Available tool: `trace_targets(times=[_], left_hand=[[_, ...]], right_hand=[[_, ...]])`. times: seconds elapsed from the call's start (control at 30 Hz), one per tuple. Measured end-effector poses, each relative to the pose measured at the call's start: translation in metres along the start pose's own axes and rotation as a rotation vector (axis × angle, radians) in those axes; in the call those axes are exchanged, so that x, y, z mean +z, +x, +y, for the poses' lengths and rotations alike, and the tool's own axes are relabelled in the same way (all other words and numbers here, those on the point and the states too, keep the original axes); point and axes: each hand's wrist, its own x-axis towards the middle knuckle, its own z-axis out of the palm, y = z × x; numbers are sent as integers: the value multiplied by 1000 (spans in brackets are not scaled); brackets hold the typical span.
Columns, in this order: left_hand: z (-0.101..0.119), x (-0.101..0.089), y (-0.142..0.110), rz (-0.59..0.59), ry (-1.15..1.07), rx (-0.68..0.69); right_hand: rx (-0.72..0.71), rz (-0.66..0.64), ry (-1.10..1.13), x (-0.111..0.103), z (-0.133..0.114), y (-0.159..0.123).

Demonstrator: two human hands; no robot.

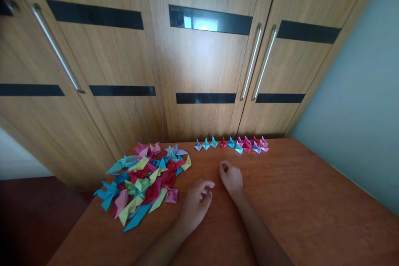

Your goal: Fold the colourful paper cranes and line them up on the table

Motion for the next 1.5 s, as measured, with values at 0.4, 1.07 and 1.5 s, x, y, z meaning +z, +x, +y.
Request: trace_targets(times=[0.4,1.07,1.5], left_hand=[[30,-93,-34,-43,937,-135],[7,-92,-53,-120,826,-106],[12,-92,-17,78,355,50]], right_hand=[[-94,-27,-72,-1,-4,-5],[-107,-31,-12,-1,-1,-5],[-143,-273,689,-19,-21,-25]])
